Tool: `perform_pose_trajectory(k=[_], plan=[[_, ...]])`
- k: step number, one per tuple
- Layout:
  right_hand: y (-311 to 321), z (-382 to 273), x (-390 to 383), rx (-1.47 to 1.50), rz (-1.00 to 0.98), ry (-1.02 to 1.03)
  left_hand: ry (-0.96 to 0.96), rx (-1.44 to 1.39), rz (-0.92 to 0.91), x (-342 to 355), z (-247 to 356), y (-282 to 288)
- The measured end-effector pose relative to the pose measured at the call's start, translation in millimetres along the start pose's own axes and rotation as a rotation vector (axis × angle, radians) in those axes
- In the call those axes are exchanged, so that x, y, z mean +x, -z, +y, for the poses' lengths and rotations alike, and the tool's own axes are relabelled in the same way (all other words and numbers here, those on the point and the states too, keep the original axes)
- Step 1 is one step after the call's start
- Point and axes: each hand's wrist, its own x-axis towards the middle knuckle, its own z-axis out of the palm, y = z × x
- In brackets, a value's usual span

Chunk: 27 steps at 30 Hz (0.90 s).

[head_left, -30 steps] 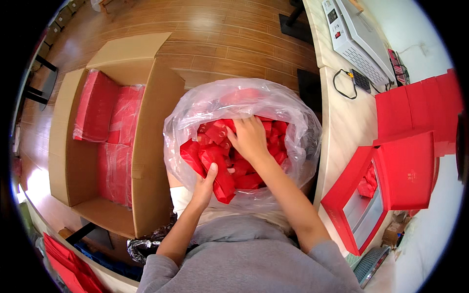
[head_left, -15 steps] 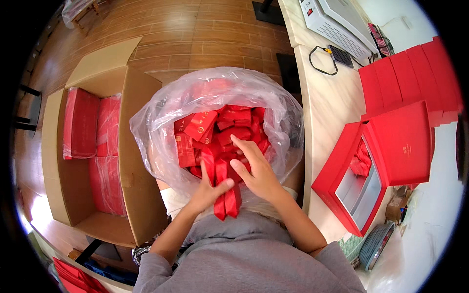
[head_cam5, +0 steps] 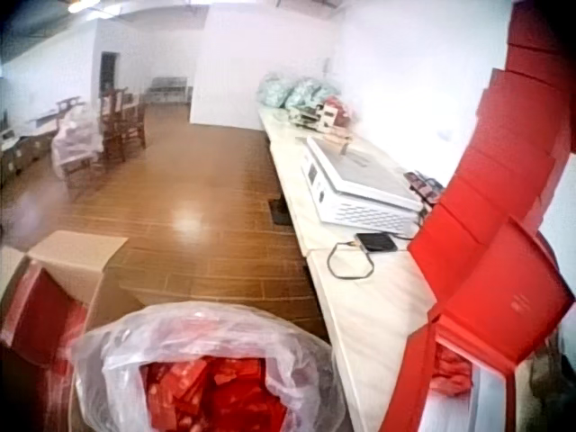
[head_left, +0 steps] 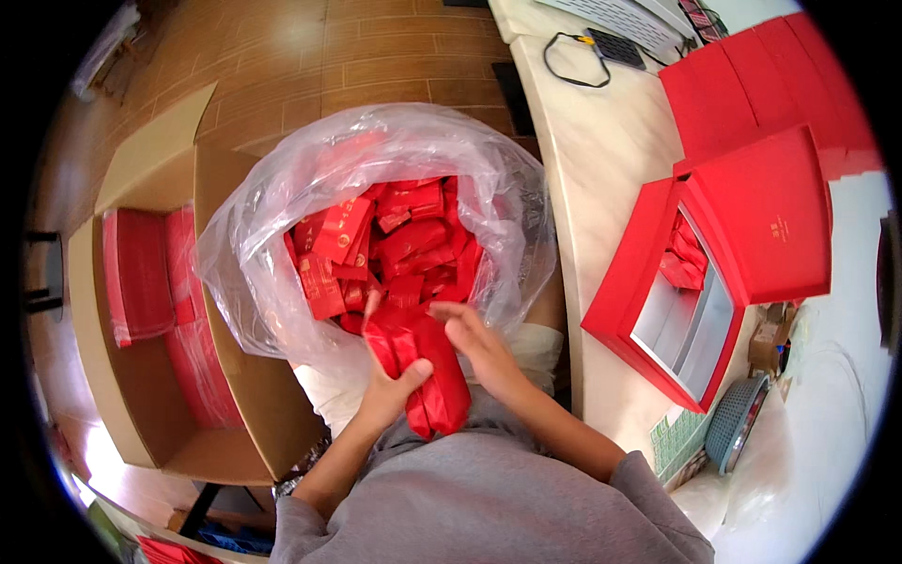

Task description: The person sorts small red packets from a large plastic bag and arranges them into a red gift box. They place a protective sheet inside the box, close the lid, apply a sealing sticker to the exterior, and stack the finished boxes on the table.

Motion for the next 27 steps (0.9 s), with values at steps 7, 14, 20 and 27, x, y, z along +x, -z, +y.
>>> perform_pose_trajectory(k=[7, 14, 20, 27], plan=[[11, -17, -24, 0.552, -0.14, -0.229, -0.224, 0.111, -0.033, 27, 19, -27], [93, -115, -101, -0.066, 0.035, 0.044, -0.437, 0.203, -0.44, 55, 44, -94], [177, -148, -180, -0.714, 0.589, 0.325, -0.728, 0.165, -0.624, 46, 121, -132], [213, -122, -130, -1.454, 0.848, 0.35, -0.457, -0.28, -0.925, -16, 197, -182]])
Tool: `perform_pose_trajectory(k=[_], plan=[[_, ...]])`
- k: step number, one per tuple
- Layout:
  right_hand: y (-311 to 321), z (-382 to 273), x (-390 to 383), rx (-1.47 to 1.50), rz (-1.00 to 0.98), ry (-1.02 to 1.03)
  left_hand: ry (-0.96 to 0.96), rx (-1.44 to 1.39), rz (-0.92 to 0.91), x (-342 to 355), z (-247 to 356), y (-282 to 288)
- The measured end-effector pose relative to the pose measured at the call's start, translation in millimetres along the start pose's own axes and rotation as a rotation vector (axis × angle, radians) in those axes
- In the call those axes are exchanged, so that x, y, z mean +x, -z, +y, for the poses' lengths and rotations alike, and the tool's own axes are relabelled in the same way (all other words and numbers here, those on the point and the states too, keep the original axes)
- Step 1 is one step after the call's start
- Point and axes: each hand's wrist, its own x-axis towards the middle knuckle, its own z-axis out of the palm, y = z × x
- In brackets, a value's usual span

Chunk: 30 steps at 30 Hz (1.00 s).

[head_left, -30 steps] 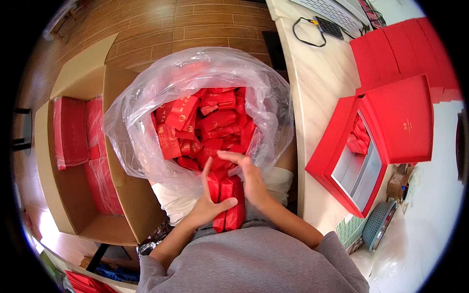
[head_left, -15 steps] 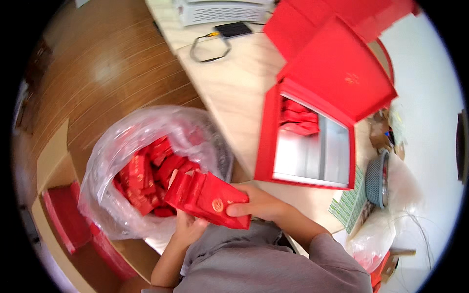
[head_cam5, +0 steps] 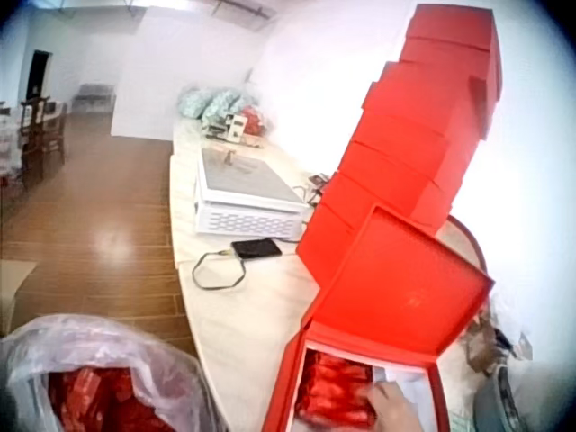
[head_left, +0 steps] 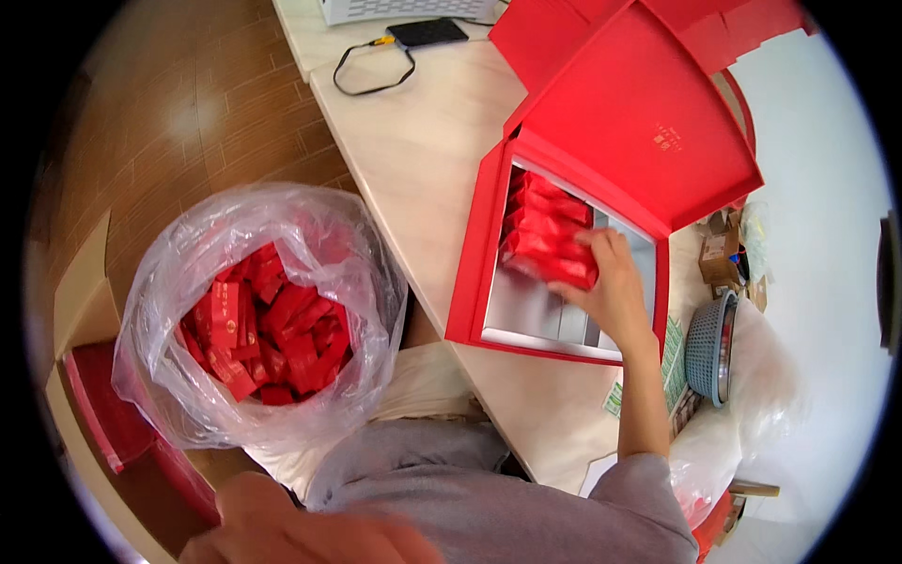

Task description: The person sorts small red packets from a large plastic bag and arranges them into a red gift box. They place a protective sheet inside the box, close the lid, apply a sealing sticker to the exterior, and stack the finished boxes on the table.

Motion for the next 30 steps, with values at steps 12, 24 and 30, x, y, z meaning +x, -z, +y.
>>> perform_pose_trajectory(k=[12, 24, 30], plan=[[-27, 4, 3, -0.112, 0.063, 0.011, 0.008, -0.122, -0.065, -7, -28, 9], [-41, 18, -4, -0.212, 0.036, 0.003, 0.017, -0.157, -0.083, -11, -34, 10], [-41, 13, -1, -0.192, 0.006, -0.034, 0.021, -0.164, -0.08, -13, -30, 10]])
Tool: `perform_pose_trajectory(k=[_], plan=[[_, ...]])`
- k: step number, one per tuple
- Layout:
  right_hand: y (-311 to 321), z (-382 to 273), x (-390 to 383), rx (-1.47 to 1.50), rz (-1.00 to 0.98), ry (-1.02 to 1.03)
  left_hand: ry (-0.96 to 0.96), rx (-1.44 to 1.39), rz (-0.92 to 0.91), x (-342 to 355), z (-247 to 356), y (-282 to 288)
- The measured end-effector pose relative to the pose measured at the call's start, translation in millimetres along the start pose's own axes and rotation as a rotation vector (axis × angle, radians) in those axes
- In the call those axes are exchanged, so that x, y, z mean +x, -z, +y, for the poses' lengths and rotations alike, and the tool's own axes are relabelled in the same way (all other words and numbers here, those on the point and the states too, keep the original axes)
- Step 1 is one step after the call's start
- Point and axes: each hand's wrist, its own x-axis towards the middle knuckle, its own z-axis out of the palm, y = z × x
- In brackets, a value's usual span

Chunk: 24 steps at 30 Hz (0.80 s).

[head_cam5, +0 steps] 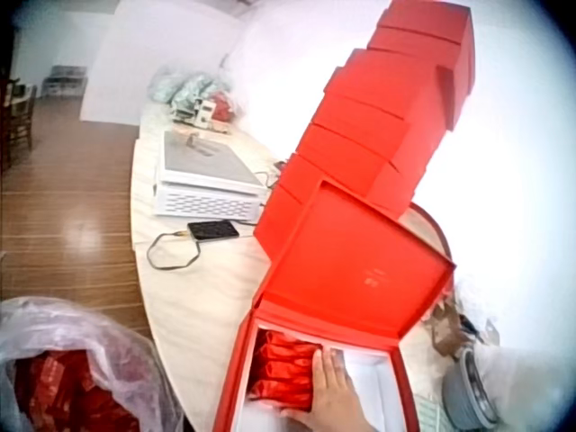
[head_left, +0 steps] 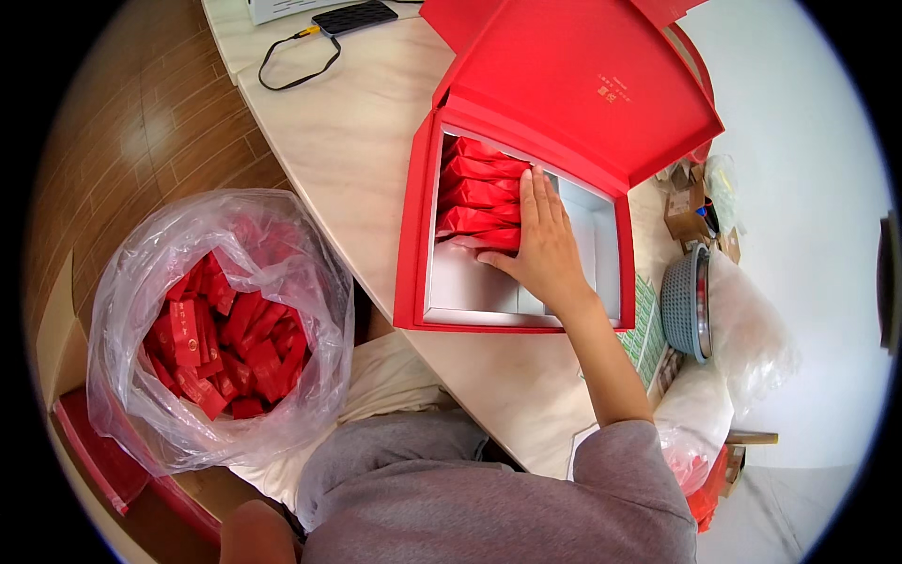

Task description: The person sorts small red packets from a large plastic bag and arranges them into a red gift box. They place a protective sheet inside the box, close the lid, apply a sealing sticker to the exterior, and stack the finished boxes on the table.

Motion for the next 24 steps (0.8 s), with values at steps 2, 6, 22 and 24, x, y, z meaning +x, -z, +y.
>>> perform_pose_trajectory(k=[2, 6, 22, 24], plan=[[2, -1, -3, 0.016, -0.002, 0.002, 0.004, -0.007, -0.001, -1, -1, 0], [5, 2, -15, 0.027, -0.003, -0.019, 0.017, -0.041, -0.008, -1, -5, 3], [53, -128, -45, 0.722, 0.485, 0.013, 0.063, 0.149, 0.486, -118, 42, 46], [31, -170, -38, 0.874, 0.349, 0.281, 0.13, 0.603, 0.636, -133, 12, 72]])
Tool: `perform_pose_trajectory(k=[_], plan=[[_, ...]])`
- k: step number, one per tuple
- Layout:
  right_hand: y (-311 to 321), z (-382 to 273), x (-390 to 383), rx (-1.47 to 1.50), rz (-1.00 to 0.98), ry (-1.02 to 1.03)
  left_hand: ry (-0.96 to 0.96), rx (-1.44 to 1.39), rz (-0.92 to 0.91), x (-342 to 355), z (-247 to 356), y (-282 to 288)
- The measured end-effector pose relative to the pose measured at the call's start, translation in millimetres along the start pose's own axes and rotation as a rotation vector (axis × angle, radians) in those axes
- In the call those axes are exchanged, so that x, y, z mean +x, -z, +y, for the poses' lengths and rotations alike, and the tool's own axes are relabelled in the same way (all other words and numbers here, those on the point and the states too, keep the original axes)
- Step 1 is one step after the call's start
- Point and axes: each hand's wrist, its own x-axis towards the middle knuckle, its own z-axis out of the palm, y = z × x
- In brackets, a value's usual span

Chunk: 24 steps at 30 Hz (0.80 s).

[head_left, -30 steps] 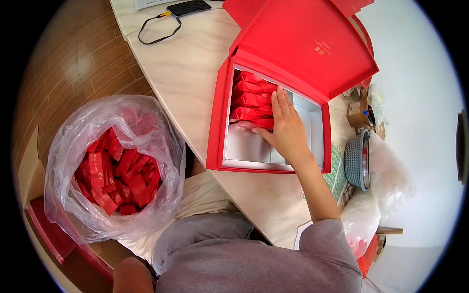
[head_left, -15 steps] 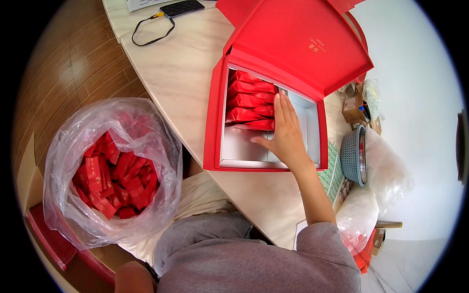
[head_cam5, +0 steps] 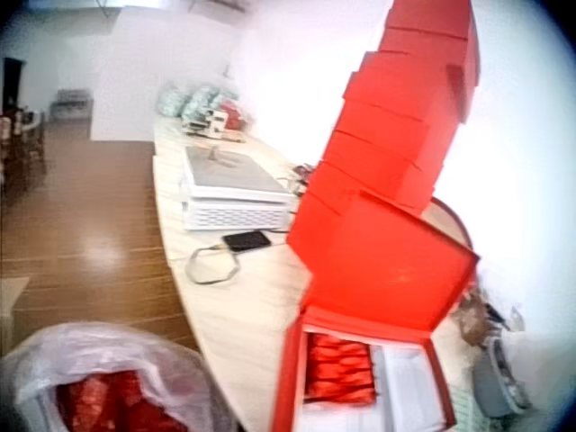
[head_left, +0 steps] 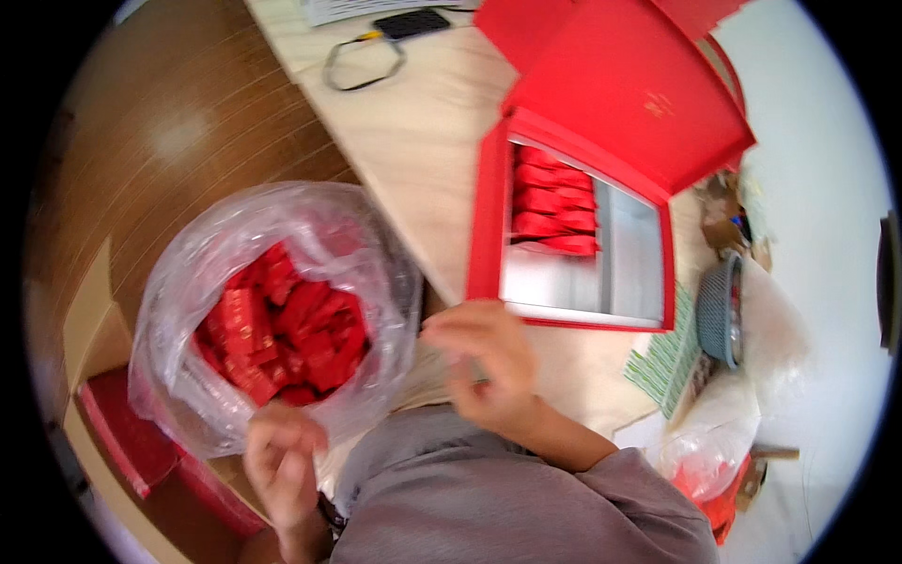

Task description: The person sorts small red packets from a large plastic bag and arranges them into a red gift box. They place a protective sheet inside the box, close the lid, apply a sealing sticker to the exterior, and stack the finished boxes on the table.

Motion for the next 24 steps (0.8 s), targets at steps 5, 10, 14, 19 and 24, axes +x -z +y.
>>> perform_pose_trajectory(k=[5, 10, 14, 19, 24], plan=[[-126, 9, -27, 0.266, -0.158, -0.164, 0.387, 0.073, 0.419, -7, -66, 44], [-203, 45, -23, 0.144, -0.232, -0.248, 0.353, -0.064, 0.62, -31, -85, 69], [-250, 78, -6, 0.229, -0.271, -0.492, 0.341, -0.094, 0.657, -28, -80, 63], [-317, 82, 1, 0.531, -0.763, -1.06, 0.269, -0.132, 0.671, -16, -82, 64], [-394, 85, -26, 0.419, -0.304, -1.084, 0.212, -0.145, 0.704, -9, -79, 64]])
